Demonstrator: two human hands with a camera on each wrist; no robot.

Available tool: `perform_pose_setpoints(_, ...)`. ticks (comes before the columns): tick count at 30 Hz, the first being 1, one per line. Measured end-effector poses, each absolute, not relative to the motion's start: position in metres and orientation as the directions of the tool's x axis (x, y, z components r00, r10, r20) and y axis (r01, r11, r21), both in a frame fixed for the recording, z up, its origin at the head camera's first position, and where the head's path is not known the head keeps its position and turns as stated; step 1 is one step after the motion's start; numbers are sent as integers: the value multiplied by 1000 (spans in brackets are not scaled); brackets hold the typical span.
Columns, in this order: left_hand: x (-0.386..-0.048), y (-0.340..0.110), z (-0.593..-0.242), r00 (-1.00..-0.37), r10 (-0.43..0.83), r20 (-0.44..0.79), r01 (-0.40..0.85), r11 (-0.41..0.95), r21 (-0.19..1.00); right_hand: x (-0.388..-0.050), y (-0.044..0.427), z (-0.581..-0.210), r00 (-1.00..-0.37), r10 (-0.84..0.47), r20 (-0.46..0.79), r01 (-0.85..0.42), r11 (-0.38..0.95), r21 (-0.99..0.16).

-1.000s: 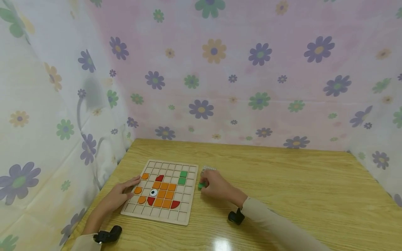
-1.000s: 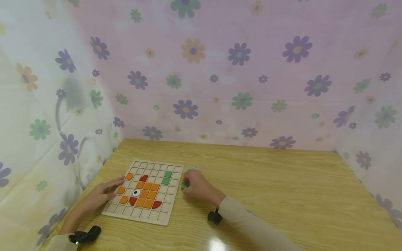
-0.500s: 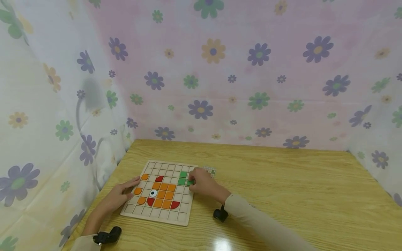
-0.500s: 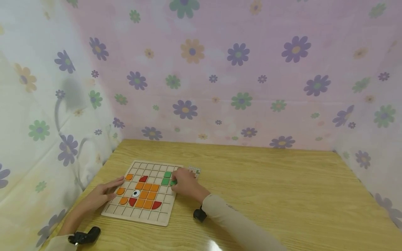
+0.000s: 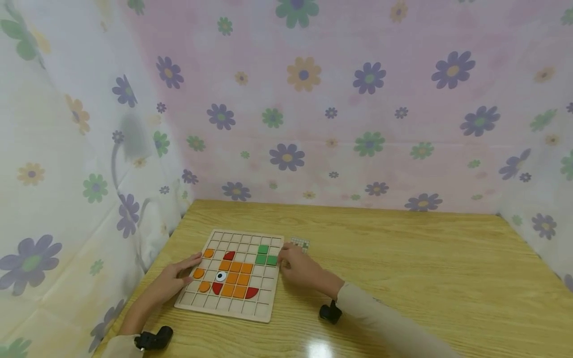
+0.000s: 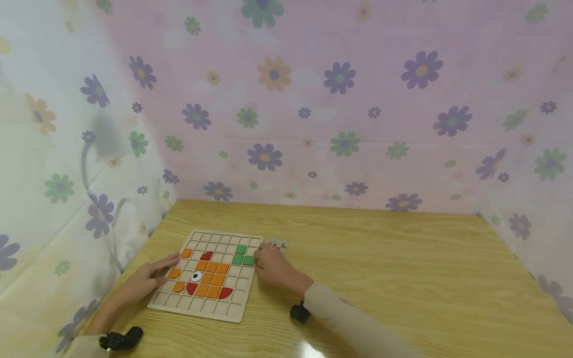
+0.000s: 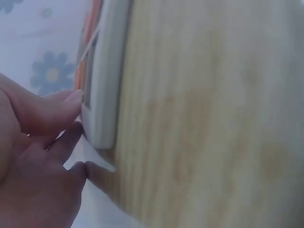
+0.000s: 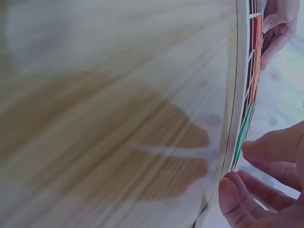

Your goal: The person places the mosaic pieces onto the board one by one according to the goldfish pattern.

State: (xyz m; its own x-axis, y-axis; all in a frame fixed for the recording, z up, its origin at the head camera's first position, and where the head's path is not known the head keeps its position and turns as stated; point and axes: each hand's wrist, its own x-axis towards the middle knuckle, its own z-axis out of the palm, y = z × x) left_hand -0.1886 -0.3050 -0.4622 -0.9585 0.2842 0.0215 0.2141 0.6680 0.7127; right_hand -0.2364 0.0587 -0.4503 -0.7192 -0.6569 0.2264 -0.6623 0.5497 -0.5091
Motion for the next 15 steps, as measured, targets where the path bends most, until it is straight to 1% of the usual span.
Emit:
perform_pose_setpoints(2, -192, -306, -464, -954, 298, 31, 234, 677, 698, -234, 70, -449, -726, -655, 211, -649, 550, -526)
perform_pose_setpoints(5, -196, -306, -466, -950, 310, 40, 252, 683, 686, -229, 90, -445, -729, -654, 202, -645, 557, -523)
perform_pose_setpoints(8, -196, -307, -464, -948, 316, 43, 263, 697, 668, -224, 110, -443, -718, -665, 205, -662, 562, -496)
perform_pose_setpoints(11, -196, -309, -457, -945, 320, 62, 285, 717, 636, -217, 133, -441, -713, -672, 199, -669, 567, -481)
perform_pose_setpoints(15, -196, -314, -445, -941, 315, 126, 327, 742, 586, -207, 164, -437, -723, -668, 178, -648, 565, -511)
